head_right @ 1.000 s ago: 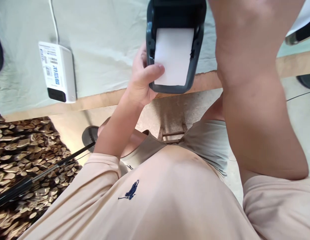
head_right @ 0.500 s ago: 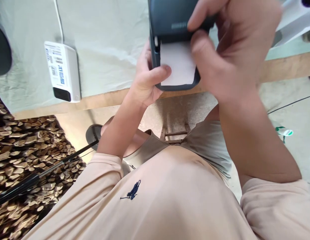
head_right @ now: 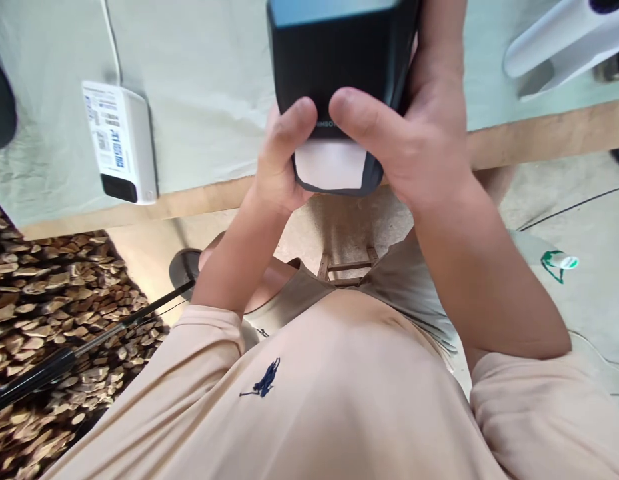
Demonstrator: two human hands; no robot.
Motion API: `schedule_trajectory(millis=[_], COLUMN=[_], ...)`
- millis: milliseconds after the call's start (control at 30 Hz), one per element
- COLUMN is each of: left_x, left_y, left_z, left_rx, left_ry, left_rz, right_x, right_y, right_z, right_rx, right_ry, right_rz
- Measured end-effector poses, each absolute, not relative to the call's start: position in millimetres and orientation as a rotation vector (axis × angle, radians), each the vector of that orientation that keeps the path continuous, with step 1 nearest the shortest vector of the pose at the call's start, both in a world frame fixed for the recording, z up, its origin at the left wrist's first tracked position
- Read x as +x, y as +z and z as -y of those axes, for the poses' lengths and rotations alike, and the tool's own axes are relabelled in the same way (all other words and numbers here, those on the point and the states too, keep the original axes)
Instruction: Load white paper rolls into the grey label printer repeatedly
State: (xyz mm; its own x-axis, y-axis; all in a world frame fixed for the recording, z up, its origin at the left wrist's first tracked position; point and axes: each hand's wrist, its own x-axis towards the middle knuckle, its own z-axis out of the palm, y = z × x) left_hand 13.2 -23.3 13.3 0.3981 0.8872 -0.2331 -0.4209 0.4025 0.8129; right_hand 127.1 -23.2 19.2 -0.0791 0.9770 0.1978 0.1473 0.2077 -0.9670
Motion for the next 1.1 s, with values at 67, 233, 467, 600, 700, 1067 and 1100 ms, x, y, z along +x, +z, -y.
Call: schedule_trajectory(millis=[67, 233, 467, 600, 700, 1067, 1100], left_x=[12, 11, 9, 3, 3, 7, 7], left_y=[13, 15, 10, -7, -19, -20, -19], left_z=[24, 24, 23, 16, 11, 12, 13], left_rx=[0.711, 0.633, 0.741, 0.718, 0.673, 0.585, 0.595], left_ry=[0.985, 0.981, 0.946, 0.876, 0.894, 0.925, 0.928], left_rz=[-0.685, -0.724, -0.693, -0.805, -0.985, -0.917, -0.881], right_x=[123, 116, 120, 121, 123, 131, 132], right_y=[19, 22, 15, 9, 8, 22, 23], right_z=[23, 28, 31, 31, 31, 40, 40], right_rx=[-1.160, -1.087, -1.107, -1.078, -1.102, -1.261, -1.266], right_ry=[1.066, 1.111, 1.160, 1.136, 0.970, 0.828, 0.856], right_rz=[1.471, 1.422, 1.342, 1.297, 1.292, 1.531, 1.512])
